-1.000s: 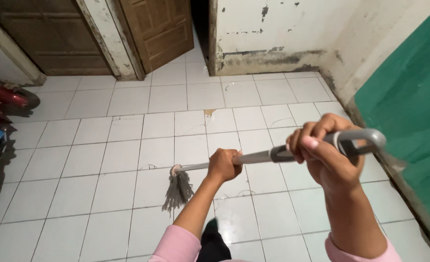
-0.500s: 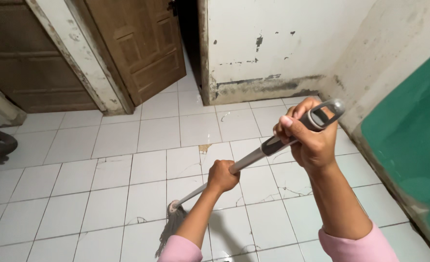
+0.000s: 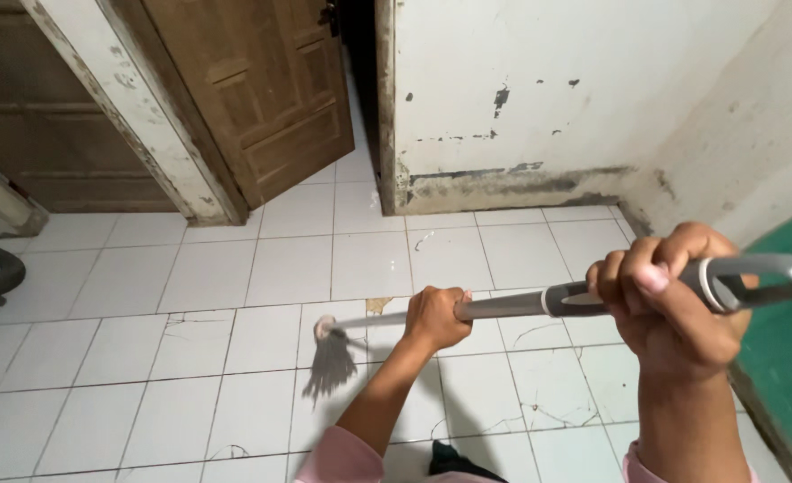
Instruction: The person mops a white tiled floor using a string mop, moving back and forth across the surface. They clean around a parked motorcycle and along the base of the walls and a doorway.
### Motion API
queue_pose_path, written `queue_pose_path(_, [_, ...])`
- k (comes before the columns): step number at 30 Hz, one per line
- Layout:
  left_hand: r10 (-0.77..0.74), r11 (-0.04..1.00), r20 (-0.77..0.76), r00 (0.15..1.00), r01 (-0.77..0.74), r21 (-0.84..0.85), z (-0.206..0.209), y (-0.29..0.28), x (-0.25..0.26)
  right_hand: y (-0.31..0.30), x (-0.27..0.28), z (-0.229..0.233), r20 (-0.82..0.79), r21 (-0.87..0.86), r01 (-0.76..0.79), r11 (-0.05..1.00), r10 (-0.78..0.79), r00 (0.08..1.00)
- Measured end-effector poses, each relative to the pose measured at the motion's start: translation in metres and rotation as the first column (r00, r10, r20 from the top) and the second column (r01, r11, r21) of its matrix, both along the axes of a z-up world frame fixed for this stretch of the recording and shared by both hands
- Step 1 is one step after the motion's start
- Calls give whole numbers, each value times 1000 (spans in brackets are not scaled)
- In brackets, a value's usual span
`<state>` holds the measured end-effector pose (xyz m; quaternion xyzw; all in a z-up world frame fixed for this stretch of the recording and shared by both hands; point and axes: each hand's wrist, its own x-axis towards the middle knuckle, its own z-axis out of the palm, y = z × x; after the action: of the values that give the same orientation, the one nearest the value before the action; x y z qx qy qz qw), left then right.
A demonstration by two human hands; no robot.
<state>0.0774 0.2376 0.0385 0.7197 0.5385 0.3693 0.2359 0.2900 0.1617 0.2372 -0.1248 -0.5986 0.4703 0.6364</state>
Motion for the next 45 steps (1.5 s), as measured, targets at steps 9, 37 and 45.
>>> queue_pose_path(9, [71, 995, 41, 997, -74, 69, -7, 118, -11, 88, -13, -3, 107, 26, -5, 1000, 3, 994])
queue_pose_path(37, [-154, 971, -56, 986, 141, -194, -252, 432, -239, 377, -316, -160, 584, -76, 238, 968, -150, 798])
queue_pose_path(45, [-222, 970, 147, 964, 233, -66, -253, 460, -256, 403, -343, -154, 572, 3, 229, 974, -189, 798])
